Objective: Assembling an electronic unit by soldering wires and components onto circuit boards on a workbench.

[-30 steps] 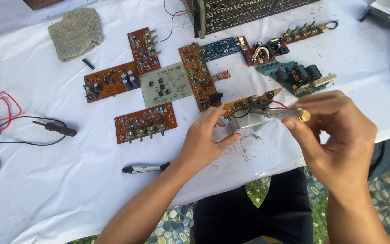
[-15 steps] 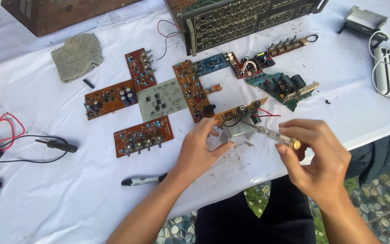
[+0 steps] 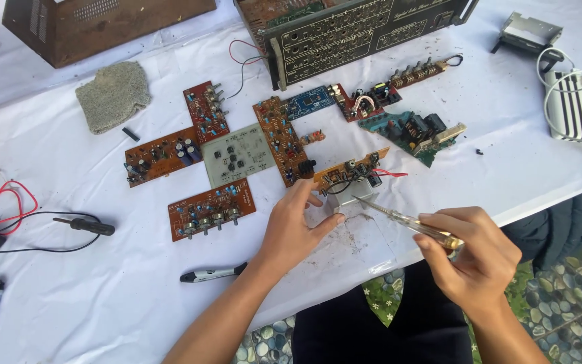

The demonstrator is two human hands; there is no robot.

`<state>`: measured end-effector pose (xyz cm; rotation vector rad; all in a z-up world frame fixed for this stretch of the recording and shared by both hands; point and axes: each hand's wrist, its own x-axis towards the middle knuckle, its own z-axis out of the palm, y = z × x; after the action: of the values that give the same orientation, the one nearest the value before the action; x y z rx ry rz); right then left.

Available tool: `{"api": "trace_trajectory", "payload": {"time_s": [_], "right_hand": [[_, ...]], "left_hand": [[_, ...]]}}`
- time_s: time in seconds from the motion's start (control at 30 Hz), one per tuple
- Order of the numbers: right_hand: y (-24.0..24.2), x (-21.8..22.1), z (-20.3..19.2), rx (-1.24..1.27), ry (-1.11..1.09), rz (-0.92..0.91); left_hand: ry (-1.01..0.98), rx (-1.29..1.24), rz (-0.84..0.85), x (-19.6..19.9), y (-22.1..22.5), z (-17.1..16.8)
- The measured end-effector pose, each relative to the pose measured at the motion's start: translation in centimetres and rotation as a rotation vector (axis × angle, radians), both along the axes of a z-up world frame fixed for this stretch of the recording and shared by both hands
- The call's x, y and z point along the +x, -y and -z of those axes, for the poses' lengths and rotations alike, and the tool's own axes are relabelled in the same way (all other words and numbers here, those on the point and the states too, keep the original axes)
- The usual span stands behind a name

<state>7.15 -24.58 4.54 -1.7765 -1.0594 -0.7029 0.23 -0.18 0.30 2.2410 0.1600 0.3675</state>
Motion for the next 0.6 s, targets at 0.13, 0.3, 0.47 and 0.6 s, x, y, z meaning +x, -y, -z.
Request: {"api": "trace_trajectory", "payload": {"time_s": [0.13,0.3,0.47,0.6], "right_hand": [[1.6,0.0,0.7,0.104,0.018,0.04],[-0.5,-0.4,-1.6,-0.08,0.001,-0.067],[2.1,0.2,2.4,0.188,0.072,0.042],[-0.1,-1.3,-1.6,-0.134,-0.016,0.01]], "left_hand": [[0.018,0.006,-0.003,0.0,0.0,-0.1],[0.022,0.011,-0.002,-0.2,0.2,-0.2],[0.019,0.002,-0.004,-0.3,0.1,-0.3],[0.019,0.009,0.02,-0.1,-0.2,-0.1]]}}
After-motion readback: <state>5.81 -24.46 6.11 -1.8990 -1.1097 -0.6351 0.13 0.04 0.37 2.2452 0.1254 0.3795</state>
